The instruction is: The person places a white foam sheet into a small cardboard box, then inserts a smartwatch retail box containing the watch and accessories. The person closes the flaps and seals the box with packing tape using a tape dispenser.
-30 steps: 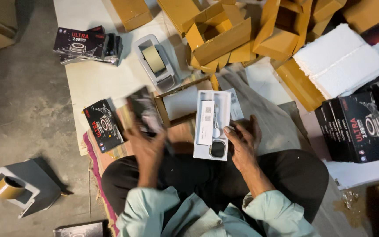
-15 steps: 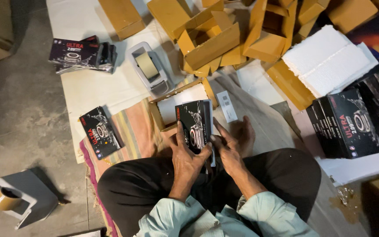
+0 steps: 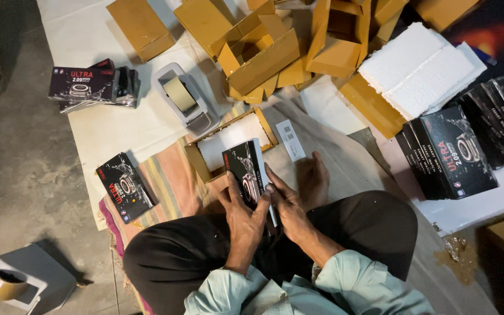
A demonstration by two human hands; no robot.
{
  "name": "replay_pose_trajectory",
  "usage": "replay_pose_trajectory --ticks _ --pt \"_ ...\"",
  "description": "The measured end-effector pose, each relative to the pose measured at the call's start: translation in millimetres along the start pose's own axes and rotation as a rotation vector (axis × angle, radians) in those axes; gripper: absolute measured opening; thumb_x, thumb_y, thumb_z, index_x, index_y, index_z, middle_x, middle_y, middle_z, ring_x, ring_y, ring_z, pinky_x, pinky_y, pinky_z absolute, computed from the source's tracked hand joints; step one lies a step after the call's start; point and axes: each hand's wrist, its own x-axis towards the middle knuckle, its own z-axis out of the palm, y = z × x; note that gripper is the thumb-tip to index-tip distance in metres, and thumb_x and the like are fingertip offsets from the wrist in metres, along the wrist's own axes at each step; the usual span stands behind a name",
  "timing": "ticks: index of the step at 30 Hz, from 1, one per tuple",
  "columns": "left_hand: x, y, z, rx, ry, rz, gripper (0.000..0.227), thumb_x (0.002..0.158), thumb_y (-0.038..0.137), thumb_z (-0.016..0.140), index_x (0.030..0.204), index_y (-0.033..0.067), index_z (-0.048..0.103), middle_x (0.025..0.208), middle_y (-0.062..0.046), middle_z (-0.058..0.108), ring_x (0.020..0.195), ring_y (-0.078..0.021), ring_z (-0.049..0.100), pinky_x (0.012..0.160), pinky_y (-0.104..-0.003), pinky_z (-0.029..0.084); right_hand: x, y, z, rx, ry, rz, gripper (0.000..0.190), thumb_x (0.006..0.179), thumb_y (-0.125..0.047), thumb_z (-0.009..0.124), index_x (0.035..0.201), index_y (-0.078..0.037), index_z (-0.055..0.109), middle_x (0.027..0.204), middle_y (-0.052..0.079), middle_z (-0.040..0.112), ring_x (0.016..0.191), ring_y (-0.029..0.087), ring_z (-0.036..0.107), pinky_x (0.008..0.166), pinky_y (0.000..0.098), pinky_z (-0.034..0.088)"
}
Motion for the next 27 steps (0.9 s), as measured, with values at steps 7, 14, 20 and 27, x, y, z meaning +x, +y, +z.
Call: replay_pose_trajectory --ticks 7,14,20,27 --pt "1 1 -10 0.045 -0.059 0.065 0.102 0.073 0.034 0.08 0.156 -0.0009 0.033 0.144 -0.033 0.041 0.127 -0.0449 0.056 0.105 -0.045 0.05 4 -9 7 0.064 -0.027 0.006 0.055 0.103 -0.024 0.057 0.154 -0.007 0.047 0.134 0.005 0.065 0.115 0.014 0.063 0.099 0.0315 0.051" --pt "-26 22 -8 -0.028 -0.219 0.111 0.103 0.071 0.028 0.08 0.155 -0.0043 0.031 0.137 -0.027 0.045 0.123 -0.0391 0.057 0.101 -0.042 0.052 16 -40 12 0.501 -0.113 -0.093 0.058 0.1 -0.043 0.049 0.151 -0.018 0.037 0.13 0.009 0.062 0.115 0.019 0.066 0.1 0.034 0.055" --pt "-33 25 -1 -0.028 -0.18 0.085 0.098 0.076 0.033 0.078 0.155 -0.0039 0.034 0.137 -0.027 0.045 0.123 -0.039 0.057 0.102 -0.043 0.05 11 -33 0 0.392 -0.123 -0.117 0.053 0.114 -0.042 0.047 0.147 -0.002 0.045 0.123 0.012 0.066 0.103 0.016 0.069 0.087 0.03 0.058" --pt "-36 25 1 0.055 -0.193 0.16 0.099 0.083 0.037 0.074 0.161 0.0003 0.027 0.138 -0.029 0.043 0.124 -0.0412 0.054 0.104 -0.044 0.049 8 -36 9 0.281 -0.104 -0.151 0.059 0.107 -0.046 0.046 0.152 -0.009 0.038 0.135 0.011 0.059 0.119 0.018 0.064 0.1 0.0329 0.056"
